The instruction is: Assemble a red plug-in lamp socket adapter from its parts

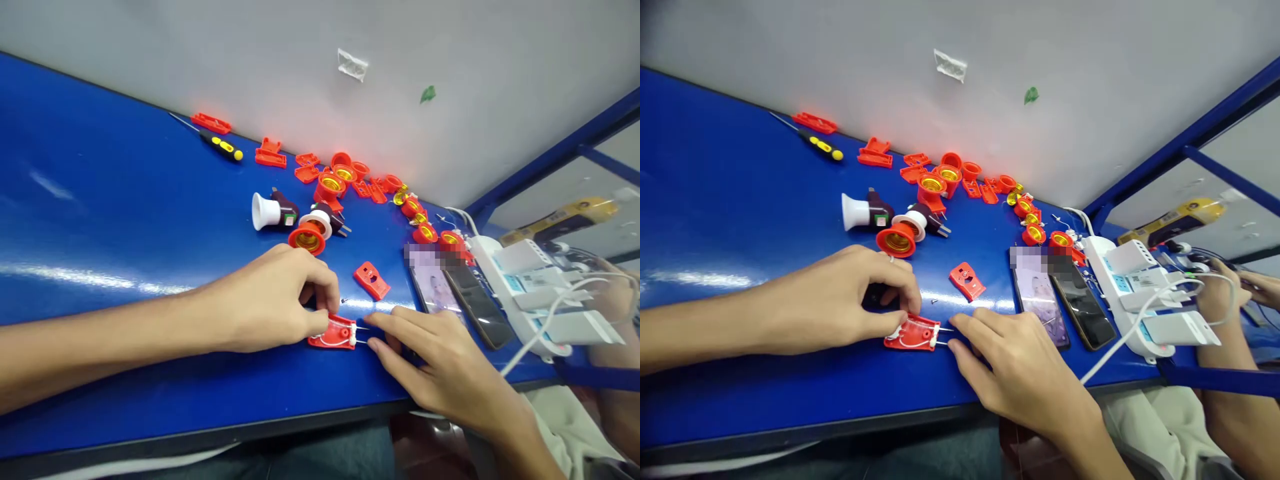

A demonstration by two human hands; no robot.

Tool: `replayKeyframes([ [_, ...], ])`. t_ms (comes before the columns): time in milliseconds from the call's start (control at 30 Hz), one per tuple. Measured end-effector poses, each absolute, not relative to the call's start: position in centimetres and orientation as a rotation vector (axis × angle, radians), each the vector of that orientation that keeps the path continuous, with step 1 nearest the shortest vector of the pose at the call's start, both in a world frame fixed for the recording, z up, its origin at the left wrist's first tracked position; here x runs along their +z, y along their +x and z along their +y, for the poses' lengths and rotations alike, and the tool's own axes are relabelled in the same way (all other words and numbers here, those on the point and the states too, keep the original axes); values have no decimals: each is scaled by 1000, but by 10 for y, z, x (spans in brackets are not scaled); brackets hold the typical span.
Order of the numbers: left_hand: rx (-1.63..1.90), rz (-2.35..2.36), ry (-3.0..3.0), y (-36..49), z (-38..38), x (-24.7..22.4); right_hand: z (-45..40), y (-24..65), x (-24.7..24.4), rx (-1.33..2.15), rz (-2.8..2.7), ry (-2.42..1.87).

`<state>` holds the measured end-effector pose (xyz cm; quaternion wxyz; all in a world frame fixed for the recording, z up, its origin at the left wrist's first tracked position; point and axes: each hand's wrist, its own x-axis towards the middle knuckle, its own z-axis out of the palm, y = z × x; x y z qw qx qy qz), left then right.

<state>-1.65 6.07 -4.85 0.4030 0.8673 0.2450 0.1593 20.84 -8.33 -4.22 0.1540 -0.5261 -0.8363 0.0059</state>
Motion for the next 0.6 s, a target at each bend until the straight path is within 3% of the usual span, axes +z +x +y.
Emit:
replayKeyframes([
  [333, 377, 616, 2165, -26, 56, -42, -85, 202, -46, -130, -2381, -1479],
  [600, 818, -5, 2718, -51, 63, -45, -93, 208, -43, -394, -2292, -1495],
])
